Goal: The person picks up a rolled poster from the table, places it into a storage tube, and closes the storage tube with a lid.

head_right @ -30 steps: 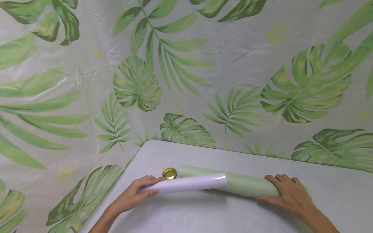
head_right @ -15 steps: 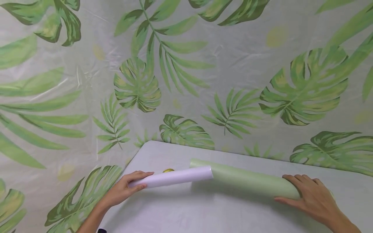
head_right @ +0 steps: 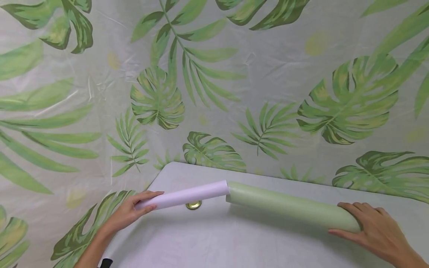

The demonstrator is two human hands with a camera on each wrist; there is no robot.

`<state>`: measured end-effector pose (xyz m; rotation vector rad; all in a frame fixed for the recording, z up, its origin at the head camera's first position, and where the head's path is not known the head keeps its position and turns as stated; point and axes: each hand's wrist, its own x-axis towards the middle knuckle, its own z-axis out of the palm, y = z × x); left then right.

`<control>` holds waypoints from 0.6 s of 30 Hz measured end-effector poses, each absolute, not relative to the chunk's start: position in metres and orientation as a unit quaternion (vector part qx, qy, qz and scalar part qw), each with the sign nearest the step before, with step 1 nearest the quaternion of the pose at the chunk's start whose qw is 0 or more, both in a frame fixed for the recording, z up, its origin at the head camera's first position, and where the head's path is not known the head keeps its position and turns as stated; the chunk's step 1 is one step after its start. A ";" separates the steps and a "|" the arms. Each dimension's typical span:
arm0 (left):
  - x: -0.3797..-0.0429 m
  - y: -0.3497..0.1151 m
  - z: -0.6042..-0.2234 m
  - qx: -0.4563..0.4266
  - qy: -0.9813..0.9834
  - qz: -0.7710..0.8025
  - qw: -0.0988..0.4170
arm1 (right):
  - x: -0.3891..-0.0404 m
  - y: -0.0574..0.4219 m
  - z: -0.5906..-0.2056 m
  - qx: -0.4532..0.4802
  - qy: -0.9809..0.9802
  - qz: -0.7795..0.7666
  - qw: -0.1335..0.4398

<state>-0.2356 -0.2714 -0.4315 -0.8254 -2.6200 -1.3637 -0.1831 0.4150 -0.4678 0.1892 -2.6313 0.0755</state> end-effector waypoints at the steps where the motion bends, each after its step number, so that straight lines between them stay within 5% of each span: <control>1: -0.236 -0.273 -0.432 -0.266 -0.855 -0.443 0.041 | -0.183 0.416 -0.467 0.069 -0.966 0.026 0.248; 18: -0.243 -0.281 -0.431 -0.290 -0.858 -0.421 0.054 | -0.182 0.411 -0.468 0.090 -0.960 0.044 0.262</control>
